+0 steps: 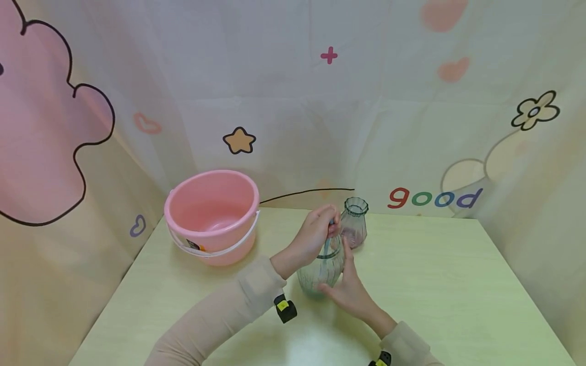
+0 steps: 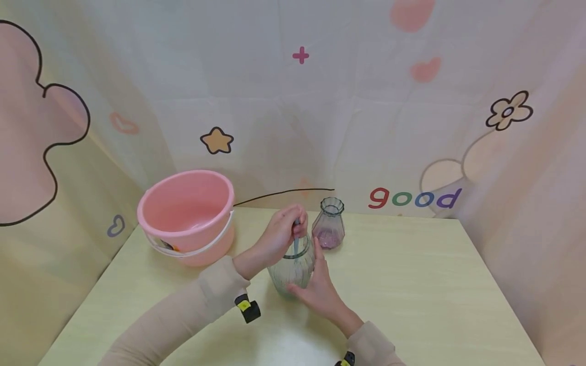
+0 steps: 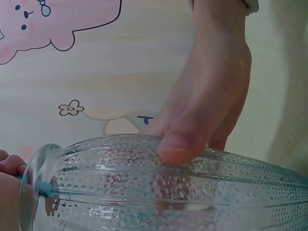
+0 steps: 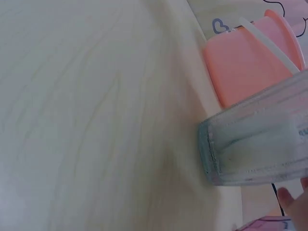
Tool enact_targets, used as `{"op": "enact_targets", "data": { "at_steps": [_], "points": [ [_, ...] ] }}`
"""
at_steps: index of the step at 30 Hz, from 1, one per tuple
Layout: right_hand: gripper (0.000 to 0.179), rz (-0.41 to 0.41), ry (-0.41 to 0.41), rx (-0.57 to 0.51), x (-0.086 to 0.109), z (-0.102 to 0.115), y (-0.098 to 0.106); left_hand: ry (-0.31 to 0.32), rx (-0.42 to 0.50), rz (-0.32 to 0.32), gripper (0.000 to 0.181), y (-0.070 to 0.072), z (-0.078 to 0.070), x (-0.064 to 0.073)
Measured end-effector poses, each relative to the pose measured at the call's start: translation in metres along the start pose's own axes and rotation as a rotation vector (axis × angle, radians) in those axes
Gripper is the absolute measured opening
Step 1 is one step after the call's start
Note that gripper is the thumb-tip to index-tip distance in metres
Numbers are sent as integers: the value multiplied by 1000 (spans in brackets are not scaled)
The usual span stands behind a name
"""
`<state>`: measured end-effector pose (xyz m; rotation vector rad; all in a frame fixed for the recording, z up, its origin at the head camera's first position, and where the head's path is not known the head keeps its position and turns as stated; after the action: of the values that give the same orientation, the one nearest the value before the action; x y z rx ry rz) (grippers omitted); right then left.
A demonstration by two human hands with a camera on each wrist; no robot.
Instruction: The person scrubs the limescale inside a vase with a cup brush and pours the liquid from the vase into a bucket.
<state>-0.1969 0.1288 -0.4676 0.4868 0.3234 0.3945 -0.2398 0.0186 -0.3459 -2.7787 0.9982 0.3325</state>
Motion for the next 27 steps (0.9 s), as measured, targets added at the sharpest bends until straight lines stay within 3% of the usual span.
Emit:
{"op": "enact_targets", "data": {
  "at_steps": [7,10,17,27],
  "points": [
    [109,185,35,-77,-9,-4,19,40,-16,30,25,-2,-6,1],
    [107,224,26,-93,-11,-5,22,39,-15,26,25,-1,-3,0],
    [106,188,-5,-77,-12,-7,21,3,-13,21,23,-2,-12,0],
    [100,167,-5,-126,-12,-4,17,-109,49,59,25,-7,-47,-2]
  ]
}}
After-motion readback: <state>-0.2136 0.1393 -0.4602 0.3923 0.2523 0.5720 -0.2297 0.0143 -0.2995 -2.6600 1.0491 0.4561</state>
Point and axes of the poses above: each hand's wrist, its own x-axis away from the middle knuckle, its own y-axis out of the back of the hand, z = x × y, the point moved 3 cm from there along -x, towards the middle knuckle, and after that the axes turned 13 degrees about z, right-handed, at the moved point
